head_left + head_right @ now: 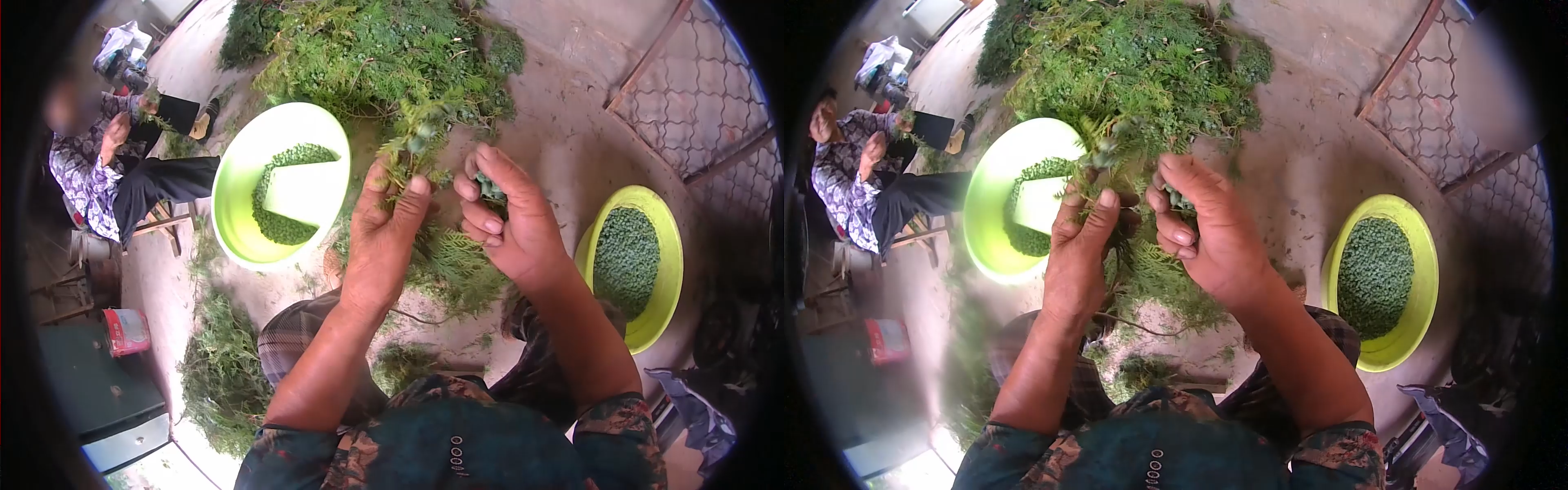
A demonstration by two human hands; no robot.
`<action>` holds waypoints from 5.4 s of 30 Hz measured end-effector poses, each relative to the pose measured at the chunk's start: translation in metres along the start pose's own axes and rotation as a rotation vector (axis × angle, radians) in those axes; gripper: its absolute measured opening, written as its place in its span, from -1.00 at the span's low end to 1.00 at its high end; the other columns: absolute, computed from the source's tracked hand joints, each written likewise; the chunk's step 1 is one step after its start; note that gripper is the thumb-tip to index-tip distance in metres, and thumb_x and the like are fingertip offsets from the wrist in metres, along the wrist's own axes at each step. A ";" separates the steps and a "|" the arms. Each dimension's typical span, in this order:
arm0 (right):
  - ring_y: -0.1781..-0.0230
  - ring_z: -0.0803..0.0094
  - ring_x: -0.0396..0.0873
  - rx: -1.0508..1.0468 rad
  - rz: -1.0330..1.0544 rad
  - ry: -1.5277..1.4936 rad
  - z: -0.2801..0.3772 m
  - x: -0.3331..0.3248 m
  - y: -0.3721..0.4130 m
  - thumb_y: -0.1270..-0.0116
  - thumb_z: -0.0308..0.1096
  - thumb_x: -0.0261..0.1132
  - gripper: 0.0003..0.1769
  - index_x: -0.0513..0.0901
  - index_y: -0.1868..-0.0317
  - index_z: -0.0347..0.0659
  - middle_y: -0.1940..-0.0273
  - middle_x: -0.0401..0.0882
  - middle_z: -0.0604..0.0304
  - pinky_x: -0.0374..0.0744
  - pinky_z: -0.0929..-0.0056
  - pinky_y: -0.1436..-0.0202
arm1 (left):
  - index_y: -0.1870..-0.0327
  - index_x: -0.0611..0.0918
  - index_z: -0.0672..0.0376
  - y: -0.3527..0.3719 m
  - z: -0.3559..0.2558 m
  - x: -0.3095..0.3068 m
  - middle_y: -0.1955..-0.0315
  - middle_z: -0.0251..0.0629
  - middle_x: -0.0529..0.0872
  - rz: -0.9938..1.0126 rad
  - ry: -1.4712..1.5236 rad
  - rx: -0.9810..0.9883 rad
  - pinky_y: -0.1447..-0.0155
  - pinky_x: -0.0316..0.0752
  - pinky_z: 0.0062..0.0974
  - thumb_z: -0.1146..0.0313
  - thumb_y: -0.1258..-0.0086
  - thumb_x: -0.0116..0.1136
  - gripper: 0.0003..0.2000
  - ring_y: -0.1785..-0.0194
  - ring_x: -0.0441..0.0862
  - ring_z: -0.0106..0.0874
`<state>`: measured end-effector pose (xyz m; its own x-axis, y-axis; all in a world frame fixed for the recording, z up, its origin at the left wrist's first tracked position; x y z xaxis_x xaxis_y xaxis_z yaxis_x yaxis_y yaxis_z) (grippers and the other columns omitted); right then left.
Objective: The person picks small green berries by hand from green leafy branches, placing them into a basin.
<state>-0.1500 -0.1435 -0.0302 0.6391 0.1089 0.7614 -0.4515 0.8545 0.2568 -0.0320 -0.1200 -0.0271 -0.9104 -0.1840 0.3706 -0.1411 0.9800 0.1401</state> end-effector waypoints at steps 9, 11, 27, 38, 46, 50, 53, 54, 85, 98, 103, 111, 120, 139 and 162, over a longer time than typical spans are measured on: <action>0.58 0.76 0.30 -0.280 -0.026 0.483 0.014 0.010 0.006 -0.35 -0.28 0.27 -0.75 0.51 0.10 -0.26 0.45 0.45 0.36 0.27 0.73 0.61 | 0.05 0.59 0.23 -0.004 -0.012 -0.005 0.38 -0.41 0.62 -0.038 -0.421 0.350 0.32 0.42 -0.73 0.30 -0.44 0.11 -0.79 0.39 0.45 -0.69; 0.54 0.76 0.31 -0.349 -0.029 0.533 0.018 0.013 0.009 -0.35 -0.30 0.27 -0.74 0.51 0.07 -0.28 0.44 0.45 0.36 0.29 0.74 0.58 | -0.03 0.58 0.25 0.000 -0.023 -0.001 0.41 -0.41 0.61 -0.100 -0.645 0.419 0.27 0.46 -0.68 0.40 -0.42 0.12 -0.77 0.38 0.45 -0.65; 0.58 0.70 0.27 -0.246 0.059 0.690 0.012 0.014 0.017 -0.41 -0.31 0.15 -0.82 0.49 0.15 -0.28 0.51 0.39 0.38 0.28 0.65 0.55 | 0.02 0.63 0.20 0.011 -0.057 0.010 0.20 -0.01 0.70 -0.140 -1.103 0.747 0.12 0.60 -0.38 0.58 -0.21 0.14 -0.70 0.15 0.70 -0.15; 0.78 0.72 0.13 0.058 0.234 0.326 -0.010 0.016 0.030 -0.39 -0.21 -0.02 -0.73 0.46 0.23 -0.27 0.55 0.38 0.30 0.13 0.68 0.74 | 0.03 0.63 0.27 -0.003 -0.055 -0.005 0.40 -0.10 0.74 -0.252 -1.210 0.701 0.27 0.57 -0.43 0.53 -0.28 0.12 -0.76 0.34 0.71 -0.31; 0.31 0.37 0.59 -0.722 -0.824 1.437 0.201 -0.136 0.127 -0.34 -0.21 0.13 -0.65 0.54 -0.07 -0.17 0.29 0.61 0.21 0.53 0.45 0.21 | 0.22 0.66 0.21 -0.011 -0.017 -0.019 0.51 -0.55 0.57 -0.082 -0.369 0.095 0.43 0.23 -0.74 0.44 -0.40 0.13 -0.91 0.49 0.32 -0.79; -0.07 0.05 0.51 -0.264 -1.598 2.508 0.211 -0.176 0.185 -0.25 -0.24 0.21 -0.63 0.56 -0.08 -0.07 -0.05 0.55 -0.01 0.47 0.20 -0.08 | 0.19 0.66 0.19 -0.003 -0.017 -0.014 0.50 -0.56 0.59 -0.035 -0.271 -0.013 0.39 0.27 -0.74 0.41 -0.38 0.16 -0.90 0.47 0.34 -0.78; 0.12 0.37 0.58 -0.775 -0.844 1.630 0.192 -0.147 0.144 -0.26 -0.43 0.23 -0.80 0.60 0.10 -0.19 0.14 0.63 0.16 0.51 0.41 0.03 | 0.18 0.67 0.19 0.001 -0.011 -0.007 0.50 -0.56 0.59 -0.025 -0.265 -0.043 0.37 0.27 -0.75 0.40 -0.38 0.18 -0.89 0.46 0.35 -0.78; 0.27 0.54 0.56 -0.698 -0.578 1.251 0.158 -0.110 0.121 -0.28 -0.50 0.23 -0.84 0.61 0.12 -0.22 0.25 0.61 0.24 0.53 0.52 0.18 | 0.18 0.68 0.20 0.003 -0.011 0.001 0.51 -0.56 0.59 0.017 -0.228 0.005 0.37 0.27 -0.75 0.40 -0.37 0.18 -0.89 0.46 0.35 -0.78; 0.45 0.56 0.49 -0.140 -0.064 0.376 0.012 -0.005 0.033 -0.23 -0.14 0.37 -0.53 0.44 0.07 -0.33 0.36 0.47 0.23 0.55 0.58 0.51 | 0.38 0.60 0.11 0.004 -0.025 -0.002 0.70 -0.56 0.43 -0.092 -0.455 0.022 0.54 0.09 -0.71 0.22 -0.33 0.22 -0.82 0.63 0.25 -0.71; 0.70 0.75 0.24 0.203 0.146 0.466 -0.011 -0.005 0.035 -0.36 -0.20 0.16 -0.75 0.52 0.30 -0.25 0.55 0.39 0.36 0.21 0.72 0.73 | 0.14 0.66 0.26 -0.005 -0.053 -0.003 0.48 -0.45 0.65 0.045 -0.959 0.476 0.31 0.40 -0.69 0.46 -0.39 0.13 -0.87 0.42 0.46 -0.69; 0.74 0.75 0.21 0.038 -0.055 0.447 0.039 -0.022 0.056 -0.35 -0.16 0.12 -0.72 0.53 0.29 -0.25 0.54 0.44 0.35 0.16 0.70 0.76 | 0.13 0.66 0.21 -0.017 -0.081 -0.059 0.58 -0.57 0.52 -0.306 -0.552 0.315 0.47 0.20 -0.71 0.41 -0.41 0.10 -0.86 0.53 0.33 -0.76; 0.20 0.39 0.56 -0.817 -0.821 2.042 0.189 -0.129 0.129 -0.18 -0.29 0.24 -0.65 0.60 0.05 -0.28 0.25 0.63 0.09 0.51 0.42 0.04 | 0.28 0.59 0.23 -0.013 -0.067 -0.058 0.59 -0.44 0.53 -0.192 -0.559 0.230 0.36 0.24 -0.67 0.19 -0.35 0.16 -0.75 0.49 0.38 -0.62; 0.19 0.25 0.55 0.148 0.162 1.294 -0.081 -0.022 0.048 -0.16 0.18 0.28 -0.19 0.42 -0.19 -0.35 0.15 0.58 -0.08 0.54 0.31 0.08 | 0.25 0.55 0.15 -0.005 -0.072 -0.042 0.57 -0.34 0.60 -0.095 -0.371 0.371 0.34 0.44 -0.55 0.14 -0.37 0.16 -0.76 0.50 0.53 -0.55; -0.01 0.13 0.53 -0.144 0.212 0.571 0.011 -0.012 0.004 -0.27 -0.52 0.16 -0.69 0.48 -0.02 -0.39 0.16 0.51 -0.03 0.56 -0.01 -0.13 | -0.22 0.40 0.33 -0.016 -0.048 -0.098 0.00 -0.03 0.59 -0.303 -0.627 0.003 -0.29 0.26 -0.34 0.10 -0.24 0.19 -0.39 -0.15 0.49 -0.26; 0.07 0.33 0.57 0.024 -0.227 0.808 0.042 -0.063 0.053 -0.19 -0.11 0.31 -0.51 0.50 -0.01 -0.28 0.14 0.61 0.07 0.59 0.33 0.20 | -0.13 0.33 0.34 -0.018 0.055 -0.043 0.03 -0.12 0.52 0.036 0.348 -0.355 0.50 0.35 -0.70 0.70 -0.28 -0.09 -0.63 0.42 0.51 -0.52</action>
<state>-0.2401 -0.1259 -0.0392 0.9613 0.2738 0.0312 -0.2654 0.8895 0.3719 -0.0116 -0.1255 -0.0956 -0.7199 -0.2241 0.6569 0.0840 0.9113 0.4030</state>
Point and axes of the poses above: each hand's wrist, its own y-axis away from the middle knuckle, its own x-axis out of the palm, z = x × y, the point moved 9 cm from there along -y, towards the middle knuckle
